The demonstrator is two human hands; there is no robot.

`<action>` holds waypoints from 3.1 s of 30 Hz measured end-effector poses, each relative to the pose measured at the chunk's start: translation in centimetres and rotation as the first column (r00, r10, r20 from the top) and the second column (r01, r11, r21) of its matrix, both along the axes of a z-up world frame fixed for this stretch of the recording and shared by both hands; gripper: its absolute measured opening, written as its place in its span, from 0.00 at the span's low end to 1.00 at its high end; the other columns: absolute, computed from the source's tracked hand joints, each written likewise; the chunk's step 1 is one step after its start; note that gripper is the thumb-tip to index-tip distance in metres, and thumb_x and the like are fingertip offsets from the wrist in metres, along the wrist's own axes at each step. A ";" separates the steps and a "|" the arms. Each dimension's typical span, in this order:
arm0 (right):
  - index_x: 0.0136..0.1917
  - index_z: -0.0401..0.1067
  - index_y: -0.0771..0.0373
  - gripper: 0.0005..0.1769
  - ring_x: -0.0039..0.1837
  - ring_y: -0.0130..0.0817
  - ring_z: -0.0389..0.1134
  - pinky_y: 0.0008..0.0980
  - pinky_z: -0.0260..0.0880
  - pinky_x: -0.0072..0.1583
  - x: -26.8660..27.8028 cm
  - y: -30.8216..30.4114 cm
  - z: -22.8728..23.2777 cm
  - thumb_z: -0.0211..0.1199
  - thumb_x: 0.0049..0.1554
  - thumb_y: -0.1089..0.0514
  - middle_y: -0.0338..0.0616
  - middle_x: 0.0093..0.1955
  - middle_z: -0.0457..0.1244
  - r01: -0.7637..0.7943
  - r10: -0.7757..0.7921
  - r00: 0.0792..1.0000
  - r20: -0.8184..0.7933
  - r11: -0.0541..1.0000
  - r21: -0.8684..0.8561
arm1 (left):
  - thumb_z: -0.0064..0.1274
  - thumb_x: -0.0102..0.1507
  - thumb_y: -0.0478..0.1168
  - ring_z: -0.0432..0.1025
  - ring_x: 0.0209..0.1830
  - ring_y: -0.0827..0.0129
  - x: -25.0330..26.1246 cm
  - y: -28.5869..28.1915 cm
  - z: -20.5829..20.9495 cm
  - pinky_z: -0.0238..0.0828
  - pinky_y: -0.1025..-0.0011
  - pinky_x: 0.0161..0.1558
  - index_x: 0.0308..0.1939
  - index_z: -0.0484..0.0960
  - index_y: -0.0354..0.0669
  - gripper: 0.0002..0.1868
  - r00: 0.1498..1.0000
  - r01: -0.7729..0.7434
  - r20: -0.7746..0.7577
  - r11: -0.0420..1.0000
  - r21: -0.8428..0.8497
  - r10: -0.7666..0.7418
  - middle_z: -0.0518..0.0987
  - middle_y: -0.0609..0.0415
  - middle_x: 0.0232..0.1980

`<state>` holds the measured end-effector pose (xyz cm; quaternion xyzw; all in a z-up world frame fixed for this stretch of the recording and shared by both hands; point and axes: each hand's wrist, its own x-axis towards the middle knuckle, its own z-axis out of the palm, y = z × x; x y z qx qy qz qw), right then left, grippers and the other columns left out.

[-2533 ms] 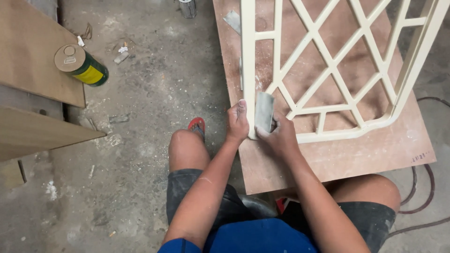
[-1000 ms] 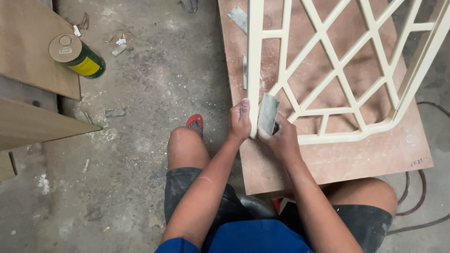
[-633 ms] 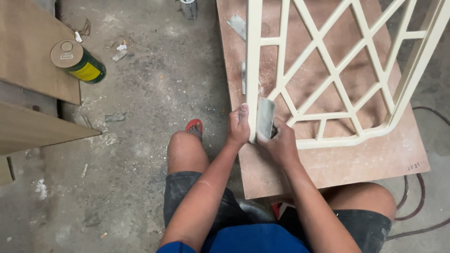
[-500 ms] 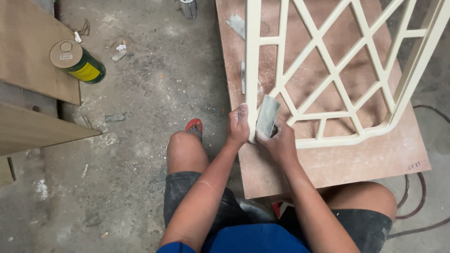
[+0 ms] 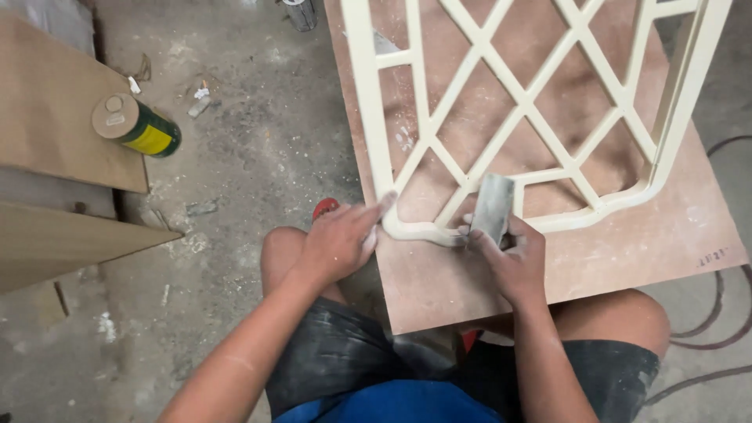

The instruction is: The person sits on the floor and sands a cream-colored wooden frame with a geometric lattice design using a sanding block. They systematically smooth the edges and surfaces of the frame, which rests on a larger wooden board.

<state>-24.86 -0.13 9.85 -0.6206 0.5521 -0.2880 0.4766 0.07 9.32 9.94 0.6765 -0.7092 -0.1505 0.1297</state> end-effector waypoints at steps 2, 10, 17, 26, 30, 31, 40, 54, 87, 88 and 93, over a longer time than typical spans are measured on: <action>0.35 0.72 0.61 0.13 0.31 0.32 0.64 0.32 0.65 0.36 -0.5 -0.9 -0.5 0.73 0.50 0.53 0.42 0.27 0.63 -0.031 0.031 0.999 0.022 0.999 0.011 | 0.48 0.66 0.41 0.78 0.45 0.49 -0.5 0.4 -1.4 0.77 0.53 0.47 0.68 0.73 0.51 0.24 0.991 0.060 0.118 0.998 0.037 -0.064 0.82 0.45 0.46; 0.31 0.66 0.59 0.16 0.29 0.29 0.54 0.30 0.53 0.33 -1.8 -2.0 -6.6 0.72 0.50 0.54 0.37 0.24 0.51 -0.150 0.143 0.973 0.182 0.988 0.023 | 0.45 0.65 0.49 0.76 0.32 0.62 -2.0 0.1 -1.7 0.75 0.66 0.31 0.68 0.71 0.63 0.25 0.902 0.104 0.391 0.971 0.213 -0.182 0.81 0.57 0.36; 0.30 0.68 0.60 0.20 0.30 0.32 0.57 0.33 0.60 0.36 -1.1 -2.0 -4.1 0.67 0.56 0.48 0.43 0.24 0.55 -0.278 0.266 0.943 0.199 0.960 0.031 | 0.53 0.66 0.49 0.78 0.34 0.50 1.2 -3.6 2.6 0.77 0.54 0.38 0.59 0.80 0.56 0.18 0.947 -0.270 0.149 0.956 -0.116 0.286 0.80 0.48 0.32; 0.30 0.64 0.62 0.23 0.26 0.30 0.54 0.31 0.55 0.34 2.3 -2.3 -3.1 0.63 0.60 0.48 0.40 0.19 0.53 -0.321 0.319 0.947 0.036 0.946 0.048 | 0.39 0.74 0.48 0.72 0.34 0.60 -1.4 -5.1 -4.2 0.74 0.56 0.40 0.48 0.82 0.41 0.19 0.622 -0.556 -0.654 0.831 0.018 0.431 0.78 0.43 0.31; 0.35 0.66 0.62 0.15 0.28 0.33 0.59 0.31 0.60 0.36 5.3 -1.4 -2.6 0.66 0.57 0.54 0.43 0.22 0.57 -0.307 0.308 0.950 -0.047 0.952 0.012 | 0.34 0.74 0.49 0.69 0.28 0.61 -1.4 -3.9 -7.8 0.69 0.59 0.37 0.36 0.79 0.42 0.23 0.662 -0.526 -0.662 0.847 -0.075 0.352 0.75 0.44 0.26; 0.35 0.66 0.62 0.15 0.28 0.33 0.59 0.31 0.60 0.36 5.8 -1.2 -2.3 0.66 0.57 0.54 0.43 0.22 0.57 -0.314 0.314 0.948 -0.063 0.949 0.006 | 0.34 0.74 0.49 0.69 0.28 0.61 -1.4 -3.6 -8.9 0.69 0.59 0.37 0.36 0.79 0.42 0.23 0.650 -0.533 -0.675 0.843 -0.077 0.349 0.75 0.44 0.26; 0.46 0.74 0.65 0.15 0.47 0.45 0.74 0.41 0.73 0.51 7.1 1.5 -4.4 0.73 0.52 0.54 0.52 0.40 0.70 -0.158 0.151 0.978 -0.146 0.987 -0.039 | 0.43 0.72 0.53 0.71 0.30 0.47 -1.6 -2.6 -12.1 0.69 0.58 0.39 0.34 0.76 0.45 0.19 0.745 -0.476 -0.656 0.785 -0.397 0.120 0.72 0.49 0.25; 0.48 0.78 0.70 0.17 0.55 0.57 0.74 0.51 0.72 0.56 7.3 2.1 -5.9 0.75 0.47 0.60 0.60 0.46 0.72 -0.116 0.086 0.982 -0.169 0.978 -0.176 | 0.51 0.69 0.52 0.73 0.30 0.45 -1.0 -2.3 -11.2 0.68 0.56 0.38 0.35 0.77 0.44 0.17 0.702 -0.474 -0.711 0.772 -0.424 0.040 0.73 0.49 0.25; 0.51 0.75 0.73 0.23 0.52 0.51 0.73 0.51 0.71 0.52 7.6 1.5 -6.1 0.76 0.46 0.59 0.61 0.46 0.70 -0.052 0.026 0.980 -0.200 0.990 -0.128 | 0.58 0.65 0.49 0.76 0.32 0.49 -0.6 -2.6 -11.3 0.69 0.59 0.41 0.35 0.79 0.46 0.12 0.629 -0.481 -0.775 0.812 -0.331 0.057 0.77 0.50 0.26; 0.51 0.75 0.73 0.23 0.52 0.51 0.73 0.51 0.71 0.52 7.8 1.5 -5.9 0.76 0.46 0.59 0.61 0.46 0.70 -0.052 0.026 0.980 -0.200 0.991 -0.125 | 0.58 0.65 0.49 0.76 0.32 0.49 -0.6 -2.5 -11.3 0.69 0.59 0.41 0.35 0.79 0.46 0.12 0.629 -0.481 -0.775 0.813 -0.329 0.059 0.77 0.50 0.26; 0.48 0.75 0.75 0.21 0.48 0.48 0.72 0.54 0.68 0.48 6.7 1.3 -7.1 0.77 0.45 0.60 0.63 0.42 0.69 -0.082 0.059 0.976 -0.210 0.991 -0.103 | 0.57 0.65 0.49 0.76 0.32 0.49 -0.3 -2.5 -10.7 0.68 0.59 0.41 0.34 0.78 0.47 0.12 0.630 -0.470 -0.775 0.815 -0.338 0.042 0.76 0.50 0.26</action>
